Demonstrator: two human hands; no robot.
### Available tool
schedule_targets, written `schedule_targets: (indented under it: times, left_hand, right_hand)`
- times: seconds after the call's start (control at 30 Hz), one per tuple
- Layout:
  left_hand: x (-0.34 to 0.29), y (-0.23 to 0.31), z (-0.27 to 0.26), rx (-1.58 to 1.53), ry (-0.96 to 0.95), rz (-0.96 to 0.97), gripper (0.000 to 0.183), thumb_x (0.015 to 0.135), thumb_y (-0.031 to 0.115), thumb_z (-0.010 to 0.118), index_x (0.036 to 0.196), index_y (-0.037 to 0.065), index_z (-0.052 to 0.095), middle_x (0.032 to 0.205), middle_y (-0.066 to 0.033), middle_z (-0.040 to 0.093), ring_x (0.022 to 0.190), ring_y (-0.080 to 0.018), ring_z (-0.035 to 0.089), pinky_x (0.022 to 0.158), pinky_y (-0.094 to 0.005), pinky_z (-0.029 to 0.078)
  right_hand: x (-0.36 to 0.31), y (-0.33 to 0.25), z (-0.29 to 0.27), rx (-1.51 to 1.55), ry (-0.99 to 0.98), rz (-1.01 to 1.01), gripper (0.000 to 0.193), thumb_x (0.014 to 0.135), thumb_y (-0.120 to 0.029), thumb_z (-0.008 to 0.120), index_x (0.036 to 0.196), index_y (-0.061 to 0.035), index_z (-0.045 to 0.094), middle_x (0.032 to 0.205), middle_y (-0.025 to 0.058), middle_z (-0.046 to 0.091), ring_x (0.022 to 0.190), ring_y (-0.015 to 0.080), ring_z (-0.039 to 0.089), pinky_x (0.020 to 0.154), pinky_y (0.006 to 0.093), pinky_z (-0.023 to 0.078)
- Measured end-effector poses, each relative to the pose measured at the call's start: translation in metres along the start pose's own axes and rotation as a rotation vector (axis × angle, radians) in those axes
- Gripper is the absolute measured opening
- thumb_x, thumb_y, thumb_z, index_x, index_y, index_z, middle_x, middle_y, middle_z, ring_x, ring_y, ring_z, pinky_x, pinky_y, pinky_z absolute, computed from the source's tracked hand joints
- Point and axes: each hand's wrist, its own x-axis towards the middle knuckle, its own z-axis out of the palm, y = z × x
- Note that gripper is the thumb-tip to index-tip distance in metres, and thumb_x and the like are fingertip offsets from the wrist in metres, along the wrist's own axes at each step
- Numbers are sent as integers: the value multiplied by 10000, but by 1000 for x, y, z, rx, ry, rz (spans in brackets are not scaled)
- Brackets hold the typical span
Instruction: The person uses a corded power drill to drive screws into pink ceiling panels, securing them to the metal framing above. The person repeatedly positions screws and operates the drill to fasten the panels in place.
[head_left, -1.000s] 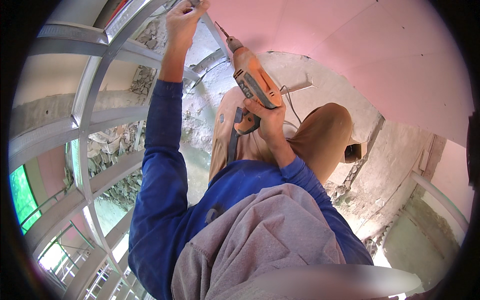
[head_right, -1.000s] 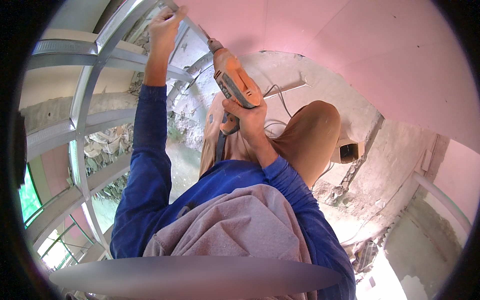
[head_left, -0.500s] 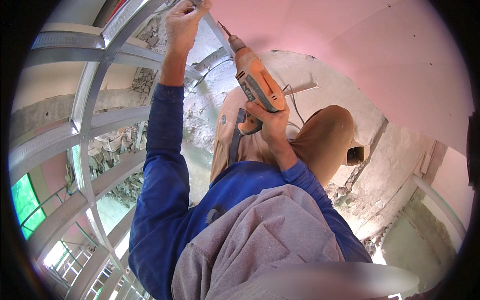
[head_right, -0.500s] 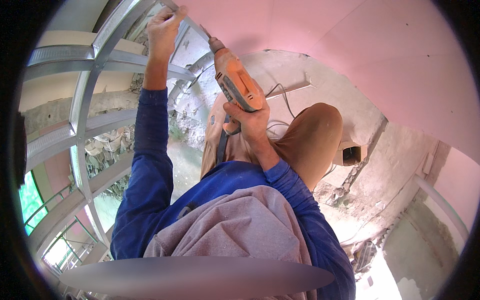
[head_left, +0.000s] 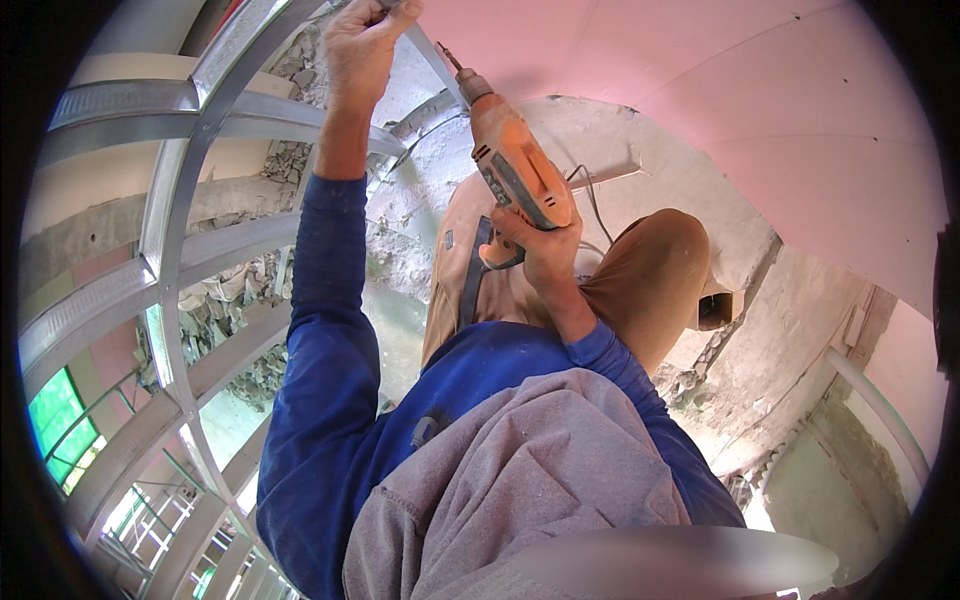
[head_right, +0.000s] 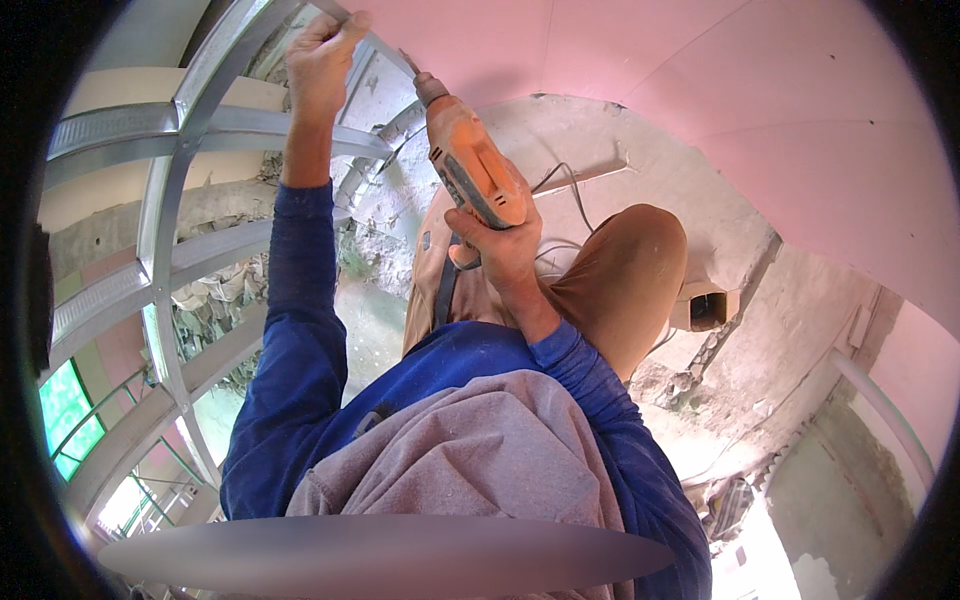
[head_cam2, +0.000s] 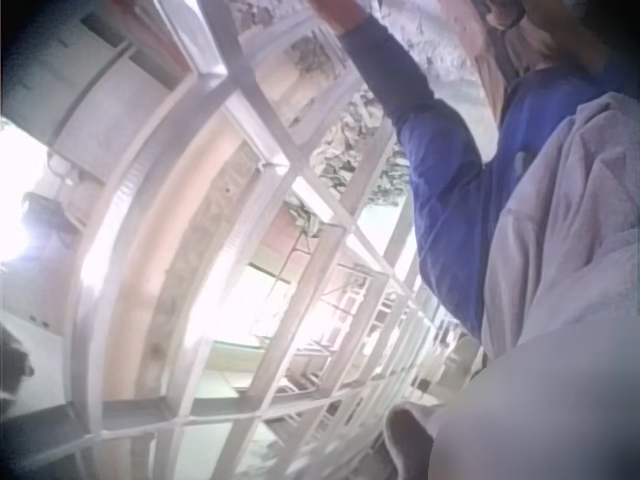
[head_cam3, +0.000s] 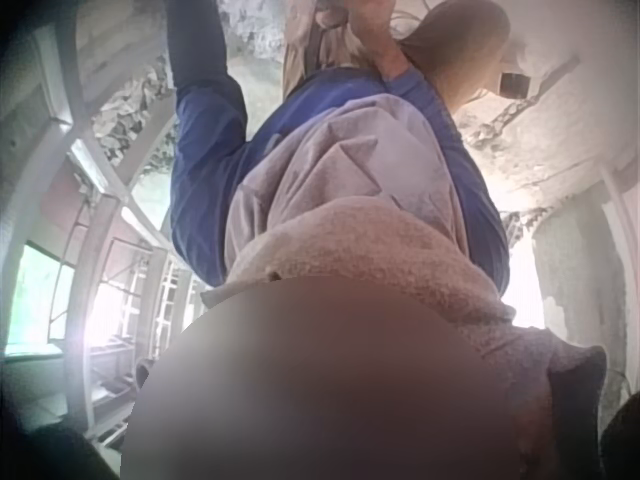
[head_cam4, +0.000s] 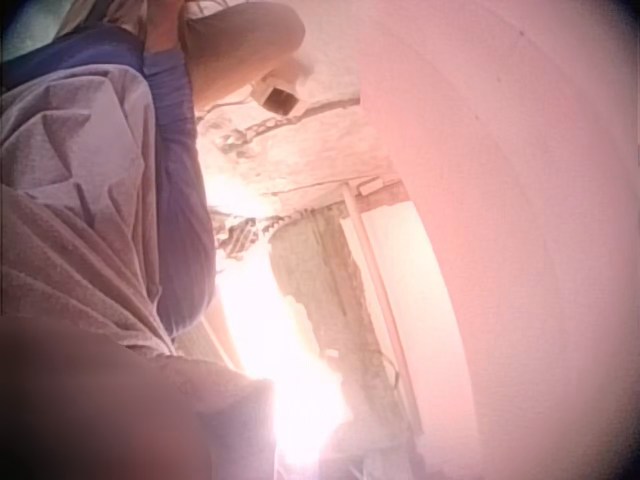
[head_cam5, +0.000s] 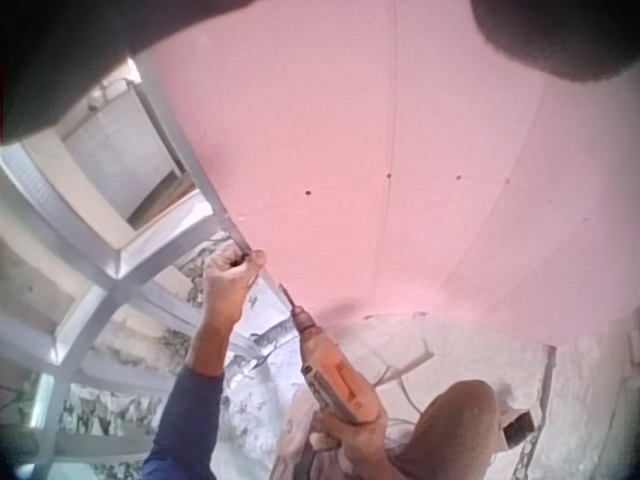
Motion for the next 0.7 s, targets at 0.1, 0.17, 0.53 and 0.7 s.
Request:
schedule_targets:
  times: [0.1, 0.17, 0.53, 0.7]
  left_hand:
    - [0, 1, 2, -30, 5, -22, 325, 1017, 125, 786, 740, 115, 615, 679, 114, 483, 611, -19, 391, 542, -268, 276]
    - [1, 0, 1, -24, -4, 9, 296, 1017, 118, 782, 758, 111, 640, 681, 115, 489, 611, -18, 394, 542, -267, 280]
    - [-1, 6, 3, 48, 13, 73, 257, 1009, 113, 787, 788, 89, 658, 718, 110, 490, 659, -32, 406, 575, -278, 317]
    - [0, 2, 0, 62, 0, 89, 287, 1000, 116, 796, 768, 95, 629, 726, 109, 476, 665, -38, 401, 579, -281, 318]
  right_hand:
    - [0, -3, 1, 0, -3, 7, 707, 851, 24, 905, 1484, 6, 591, 1088, 28, 738, 898, 111, 716, 808, 279, 613]
    - [-1, -5, 1, -2, -3, 7, 712, 849, 25, 901, 1488, 8, 589, 1103, 28, 736, 906, 109, 713, 811, 277, 612]
    - [-1, -3, 0, -24, -26, 45, 819, 827, 58, 900, 1558, 7, 535, 1235, 51, 725, 1017, 118, 703, 878, 274, 596]
    - [-2, -4, 0, -13, -33, 54, 827, 827, 61, 900, 1563, -1, 530, 1247, 53, 722, 1036, 119, 702, 881, 271, 596]
